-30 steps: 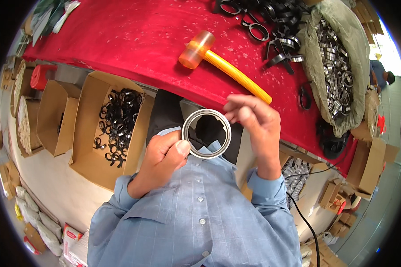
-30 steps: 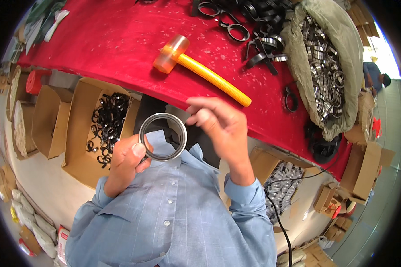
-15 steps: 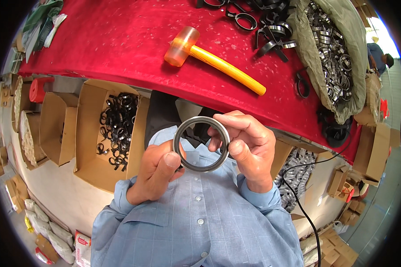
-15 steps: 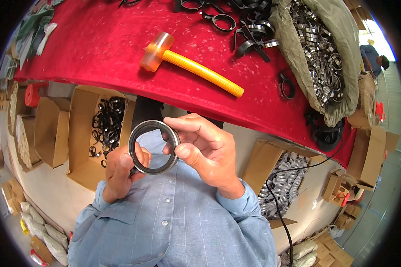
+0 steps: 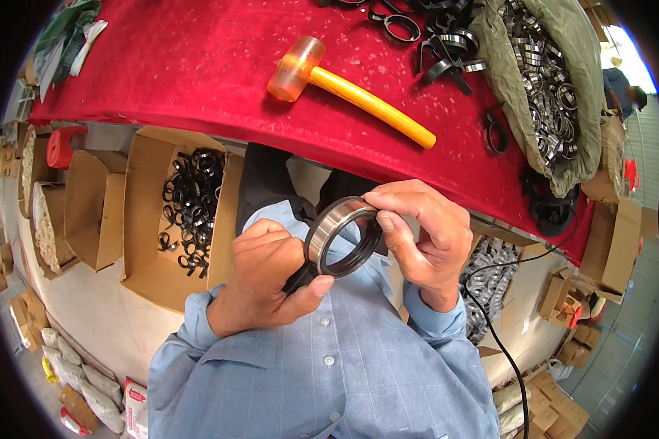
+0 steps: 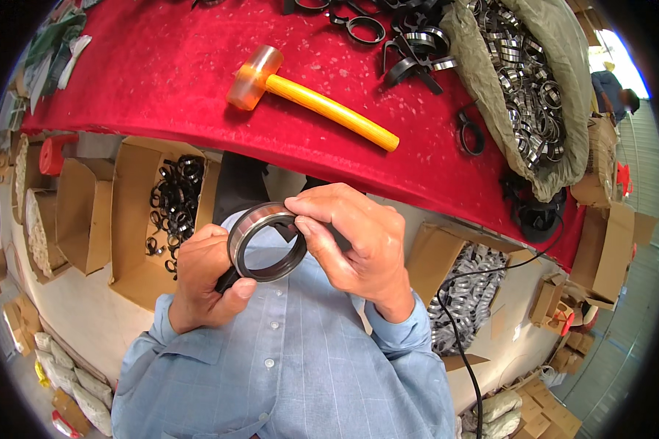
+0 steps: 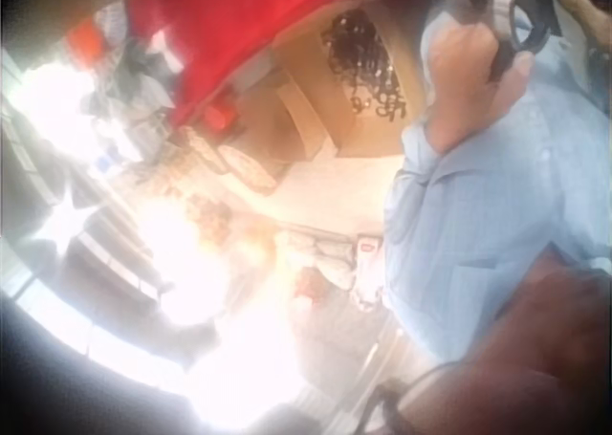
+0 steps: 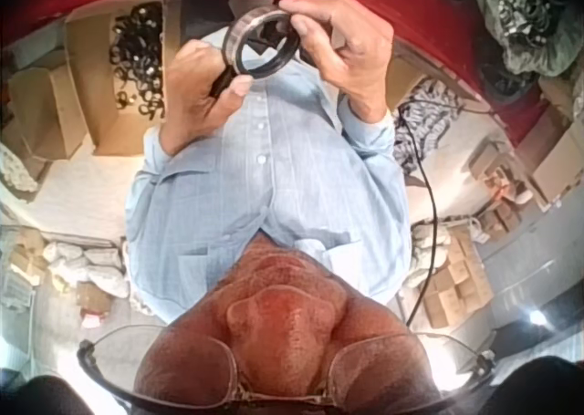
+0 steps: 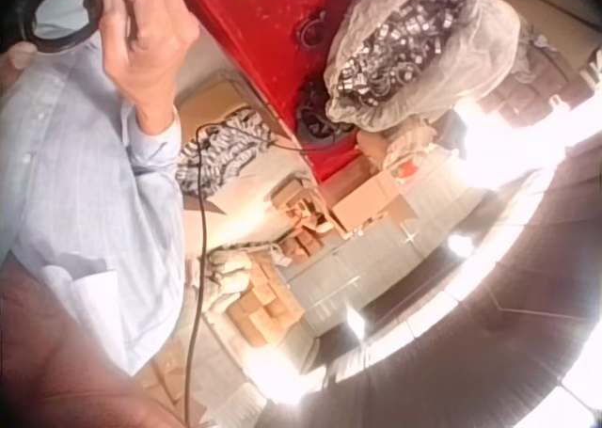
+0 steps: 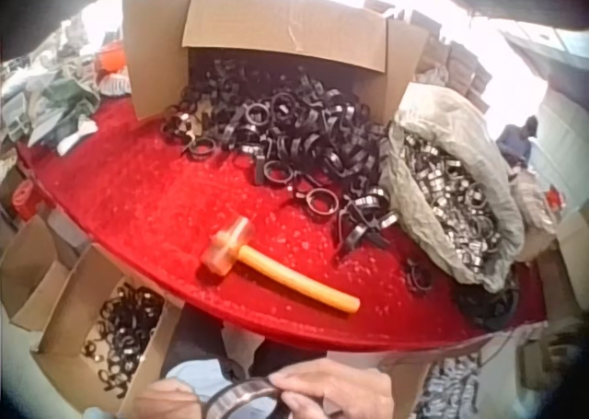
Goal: Assemble metal rings with rubber gaskets using a mallet in a manufacturing setting.
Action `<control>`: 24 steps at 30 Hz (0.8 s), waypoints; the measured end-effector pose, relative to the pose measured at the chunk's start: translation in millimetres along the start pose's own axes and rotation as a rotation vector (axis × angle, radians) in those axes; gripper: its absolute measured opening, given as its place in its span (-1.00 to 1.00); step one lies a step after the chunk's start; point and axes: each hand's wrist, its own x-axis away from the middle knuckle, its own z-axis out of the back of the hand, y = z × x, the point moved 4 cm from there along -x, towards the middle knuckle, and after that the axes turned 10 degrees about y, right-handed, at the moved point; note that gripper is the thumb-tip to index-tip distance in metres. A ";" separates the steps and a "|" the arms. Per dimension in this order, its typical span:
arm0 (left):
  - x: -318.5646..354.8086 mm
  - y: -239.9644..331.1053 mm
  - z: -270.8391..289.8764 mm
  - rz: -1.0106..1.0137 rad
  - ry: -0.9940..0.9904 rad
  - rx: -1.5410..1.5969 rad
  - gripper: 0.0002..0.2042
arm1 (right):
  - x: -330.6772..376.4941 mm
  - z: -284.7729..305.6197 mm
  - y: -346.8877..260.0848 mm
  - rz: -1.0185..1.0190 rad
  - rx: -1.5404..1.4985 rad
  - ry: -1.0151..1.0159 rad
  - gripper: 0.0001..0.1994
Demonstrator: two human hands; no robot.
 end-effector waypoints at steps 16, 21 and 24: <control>-1.7 13.2 -0.5 -0.208 -0.034 -0.192 -0.61 | -9.4 14.4 -23.0 0.388 0.205 -0.182 -0.73; 1.4 16.2 1.3 -0.360 -0.063 -0.198 -0.61 | -4.6 18.7 -33.8 0.473 0.122 -0.085 -0.71; 1.5 17.9 3.7 -0.424 -0.065 -0.206 -0.62 | -1.2 19.6 -36.7 0.510 0.080 -0.039 -0.72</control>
